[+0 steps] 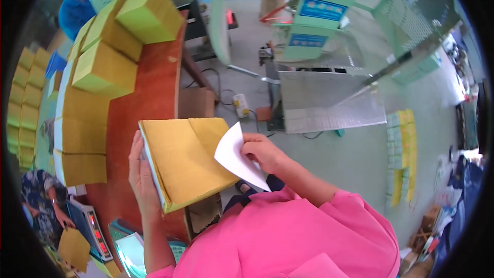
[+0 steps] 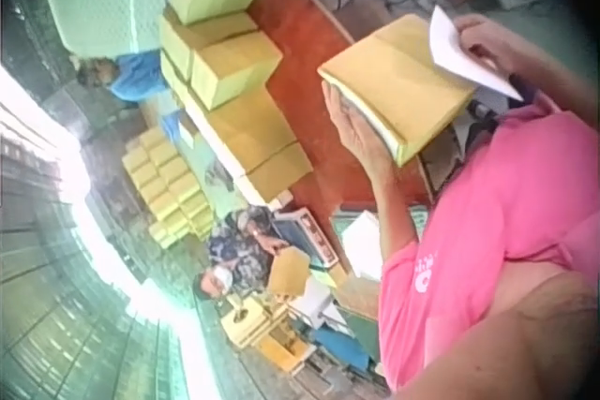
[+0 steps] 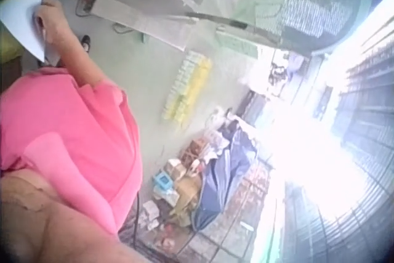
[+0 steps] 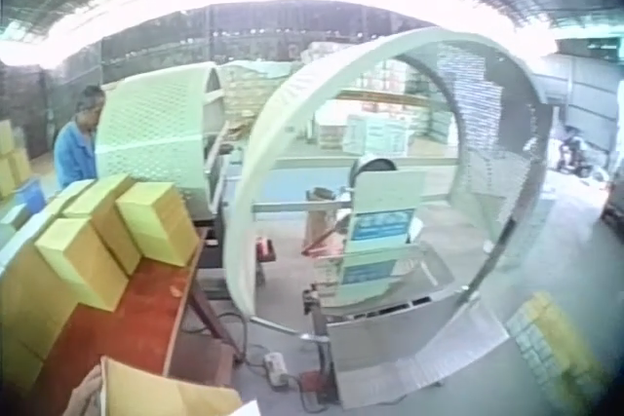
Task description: Gathering white paper sheets, placing them on yellow paper bundles, and using a machine to strap the bundles with red bands before stacking them.
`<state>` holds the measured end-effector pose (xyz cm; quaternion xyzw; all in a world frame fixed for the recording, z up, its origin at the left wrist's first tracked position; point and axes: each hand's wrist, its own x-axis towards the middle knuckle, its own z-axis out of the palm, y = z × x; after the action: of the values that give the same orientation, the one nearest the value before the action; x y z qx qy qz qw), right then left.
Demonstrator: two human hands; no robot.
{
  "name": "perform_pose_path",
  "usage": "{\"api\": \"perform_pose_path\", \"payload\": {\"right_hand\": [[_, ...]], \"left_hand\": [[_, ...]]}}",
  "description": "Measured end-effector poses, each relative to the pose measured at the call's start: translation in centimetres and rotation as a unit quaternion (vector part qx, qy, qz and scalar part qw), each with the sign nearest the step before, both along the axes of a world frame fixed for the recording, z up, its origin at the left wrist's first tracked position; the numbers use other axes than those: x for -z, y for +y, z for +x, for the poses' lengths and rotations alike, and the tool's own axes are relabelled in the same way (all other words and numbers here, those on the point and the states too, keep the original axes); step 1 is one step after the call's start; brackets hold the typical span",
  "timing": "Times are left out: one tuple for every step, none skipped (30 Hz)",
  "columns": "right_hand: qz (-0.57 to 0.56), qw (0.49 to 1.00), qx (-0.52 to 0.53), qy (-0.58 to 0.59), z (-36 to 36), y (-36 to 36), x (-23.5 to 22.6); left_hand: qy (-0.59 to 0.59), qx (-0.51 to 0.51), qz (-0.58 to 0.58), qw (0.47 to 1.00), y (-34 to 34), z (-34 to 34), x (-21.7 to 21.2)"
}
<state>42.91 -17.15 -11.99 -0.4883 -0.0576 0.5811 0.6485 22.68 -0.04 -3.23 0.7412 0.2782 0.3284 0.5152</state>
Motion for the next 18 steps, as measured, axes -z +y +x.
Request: {"api": "perform_pose_path", "payload": {"right_hand": [[-0.006, 0.999, 0.024, -0.022, 1.8, -2.5, -0.5], [-0.009, 0.998, 0.045, -0.04, 3.6, -5.2, -0.6], [-0.012, 0.996, 0.066, -0.06, 5.6, -7.9, -0.8], [-0.038, 0.992, 0.084, -0.085, 7.3, -10.7, -0.9], [-0.046, 0.99, 0.097, -0.089, 9.4, -13.4, -1.0], [-0.073, 0.984, 0.119, -0.111, 11.7, -16.1, -1.1], [-0.099, 0.977, 0.137, -0.133, 14.3, -18.7, -1.1], [-0.116, 0.97, 0.157, -0.144, 17.2, -21.4, -0.5], [-0.13, 0.964, 0.174, -0.153, 20.2, -24.2, 0.1], [-0.128, 0.965, 0.176, -0.145, 23.0, -26.8, 0.2], [-0.14, 0.955, 0.212, -0.15, 25.5, -28.7, 0.2], [-0.142, 0.958, 0.197, -0.153, 29.1, -31.3, 1.5], [-0.144, 0.962, 0.18, -0.146, 31.5, -33.7, 2.7], [-0.139, 0.967, 0.158, -0.142, 34.2, -35.7, 3.8], [-0.135, 0.972, 0.134, -0.135, 36.4, -37.1, 4.4], [-0.123, 0.977, 0.131, -0.113, 38.8, -38.1, 4.9], [-0.125, 0.98, 0.119, -0.098, 40.0, -38.7, 5.4], [-0.105, 0.986, 0.112, -0.059, 41.2, -38.8, 5.6]], "left_hand": [[-0.031, 0.01, -0.04, 0.999, -1.4, 1.8, 1.1], [-0.06, 0.019, -0.081, 0.995, -2.7, 3.8, 2.2], [-0.068, 0.036, -0.086, 0.993, -4.2, 6.3, 3.6], [-0.098, 0.045, -0.127, 0.986, -6.3, 8.6, 5.4], [-0.126, 0.052, -0.169, 0.976, -8.2, 10.9, 7.4], [-0.098, 0.091, -0.05, 0.99, -9.5, 13.6, 9.8], [-0.101, 0.102, -0.057, 0.988, -11.6, 16.7, 10.8], [-0.132, 0.122, -0.025, 0.983, -14.4, 20.0, 11.4], [-0.161, 0.136, 0.01, 0.977, -17.1, 23.0, 12.1], [-0.159, 0.131, 0.006, 0.978, -19.6, 25.7, 14.7], [-0.18, 0.139, -0.016, 0.974, -21.9, 29.0, 18.1], [-0.199, 0.151, -0.039, 0.968, -23.7, 32.1, 20.6], [-0.184, 0.148, -0.041, 0.971, -25.0, 33.4, 21.7], [-0.153, 0.13, 0.002, 0.98, -26.0, 34.8, 22.8], [-0.117, 0.112, 0.043, 0.986, -27.1, 35.8, 23.7], [-0.085, 0.091, 0.085, 0.989, -28.1, 37.5, 24.3], [-0.051, 0.071, 0.129, 0.988, -28.9, 38.9, 24.9], [-0.02, 0.053, 0.172, 0.983, -29.6, 40.5, 25.3]]}}
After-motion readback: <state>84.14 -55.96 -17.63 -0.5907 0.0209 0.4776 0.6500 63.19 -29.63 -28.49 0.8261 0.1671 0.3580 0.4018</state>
